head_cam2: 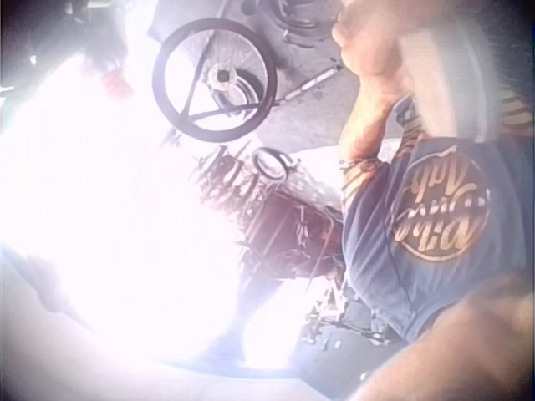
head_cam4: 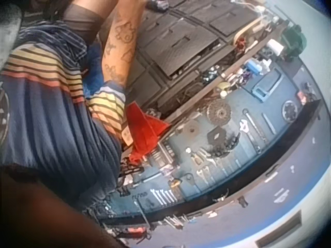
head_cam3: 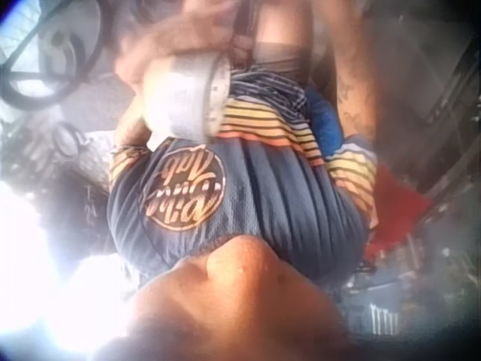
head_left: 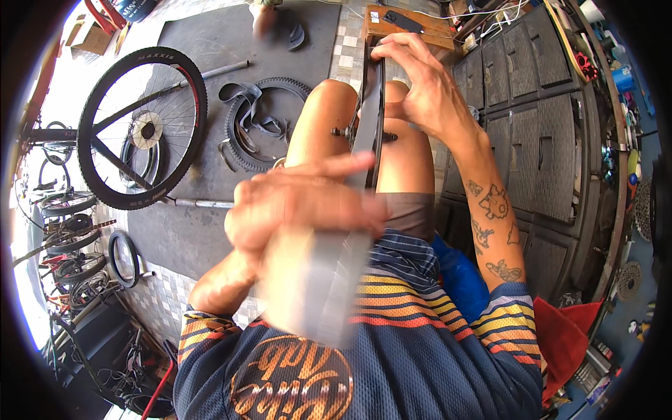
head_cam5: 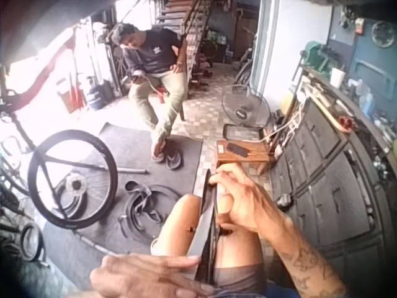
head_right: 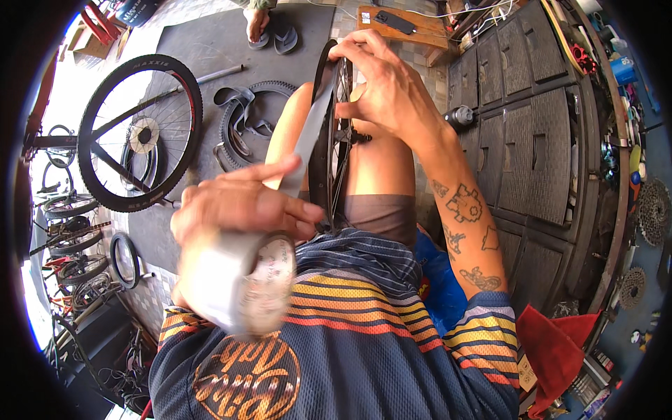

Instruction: The person wraps gray rim tape around a bicycle wheel rim, smoothing it as they go. They then switch to black rim tape and continue wrapping the rim, pressing the tape down to secure it.

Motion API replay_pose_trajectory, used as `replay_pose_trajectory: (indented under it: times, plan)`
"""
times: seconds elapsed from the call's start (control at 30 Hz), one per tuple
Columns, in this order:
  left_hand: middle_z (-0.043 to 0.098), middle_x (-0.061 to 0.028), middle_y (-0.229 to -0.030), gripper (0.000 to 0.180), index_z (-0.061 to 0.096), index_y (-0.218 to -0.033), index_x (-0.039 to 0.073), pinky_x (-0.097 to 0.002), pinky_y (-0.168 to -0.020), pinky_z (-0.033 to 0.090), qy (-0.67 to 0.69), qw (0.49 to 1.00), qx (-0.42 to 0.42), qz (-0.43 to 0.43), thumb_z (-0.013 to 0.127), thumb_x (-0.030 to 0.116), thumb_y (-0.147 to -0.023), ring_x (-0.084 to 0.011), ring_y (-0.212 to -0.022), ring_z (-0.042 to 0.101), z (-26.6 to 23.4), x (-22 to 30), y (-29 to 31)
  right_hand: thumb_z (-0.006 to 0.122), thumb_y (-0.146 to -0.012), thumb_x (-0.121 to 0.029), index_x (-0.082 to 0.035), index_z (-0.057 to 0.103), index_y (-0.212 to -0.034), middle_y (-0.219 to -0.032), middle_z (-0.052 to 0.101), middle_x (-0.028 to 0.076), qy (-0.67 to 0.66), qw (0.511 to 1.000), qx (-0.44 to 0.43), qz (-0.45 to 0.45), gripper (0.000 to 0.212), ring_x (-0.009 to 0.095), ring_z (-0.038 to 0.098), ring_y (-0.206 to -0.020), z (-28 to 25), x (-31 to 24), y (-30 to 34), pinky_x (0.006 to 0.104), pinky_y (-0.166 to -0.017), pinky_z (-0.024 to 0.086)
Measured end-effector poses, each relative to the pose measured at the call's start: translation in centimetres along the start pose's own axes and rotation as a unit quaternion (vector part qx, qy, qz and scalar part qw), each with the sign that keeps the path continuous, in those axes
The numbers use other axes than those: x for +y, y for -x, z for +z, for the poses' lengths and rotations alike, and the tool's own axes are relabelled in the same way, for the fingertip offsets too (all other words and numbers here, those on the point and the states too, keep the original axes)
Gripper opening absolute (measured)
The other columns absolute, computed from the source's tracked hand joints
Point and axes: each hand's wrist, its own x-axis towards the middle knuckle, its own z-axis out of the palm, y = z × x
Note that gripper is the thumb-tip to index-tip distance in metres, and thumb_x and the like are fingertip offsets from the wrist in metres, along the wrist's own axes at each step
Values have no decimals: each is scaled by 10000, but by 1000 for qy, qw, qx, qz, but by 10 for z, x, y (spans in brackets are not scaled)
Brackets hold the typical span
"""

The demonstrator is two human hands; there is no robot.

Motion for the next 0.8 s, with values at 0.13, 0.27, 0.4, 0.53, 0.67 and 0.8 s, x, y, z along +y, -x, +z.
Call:
replay_pose_trajectory:
  times: [0.13, 0.27, 0.4, 0.53, 0.67, 0.8]
  plan:
    - [850, -159, -1240, 312, 822, -1254, 63, -630, -1227, 518, -39, 999, -37, -2, 756, 310, -1076, -364, -1216, 821, 15, 25, 7, 1032, -687, -202, -136, 691, -1341, -1408, 655, 56, 13, 1000, 20, -21, 740, 343, 788, -1044, 1, 0, 2, 481, -947, 640]
    - [827, -167, -1315, 275, 818, -1261, 146, -629, -1256, 485, -100, 993, -2, 65, 845, 226, -999, -351, -1268, 801, 18, 43, 13, 1025, -676, -146, -135, 690, -1347, -1414, 661, 53, 11, 999, 25, -25, 750, 340, 791, -1045, 1, 4, 0, 487, -956, 640]
    - [866, -173, -1166, 197, 816, -1202, 108, -646, -1294, 437, -9, 997, -75, -26, 812, 191, -1023, -349, -1166, 844, 16, 45, 23, 1017, -681, -125, -136, 693, -1358, -1408, 673, 52, 27, 997, 46, -56, 750, 342, 778, -1119, 2, 7, -3, 480, -1003, 633]
    - [863, -179, -1133, 368, 817, -1229, -47, -664, -1262, 472, -45, 997, -54, -42, 724, 274, -1076, -352, -1217, 828, 24, 52, 36, 1026, -761, -428, -105, 711, -1344, -1465, 678, 73, 11, 1000, 4, -10, 738, 355, 668, -1395, 1, 11, -3, 477, -1176, 543]
    - [871, -143, -1156, 314, 826, -1234, -32, -656, -1342, 352, -64, 994, -14, -87, 779, 198, -1025, -339, -1253, 818, 43, 57, 51, 1024, -768, -416, -109, 715, -1349, -1465, 685, 66, 20, 999, 17, -23, 726, 351, 671, -1394, 2, 14, -1, 471, -1173, 544]
    - [878, -130, -1156, 372, 826, -1258, -17, -630, -1357, 333, -52, 988, 14, -148, 832, 222, -973, -309, -1234, 828, 57, 59, 66, 1032, -667, -177, -157, 733, -1355, -1405, 709, 32, 5, 998, 53, -34, 751, 317, 723, -1296, 4, 12, 1, 452, -1100, 605]
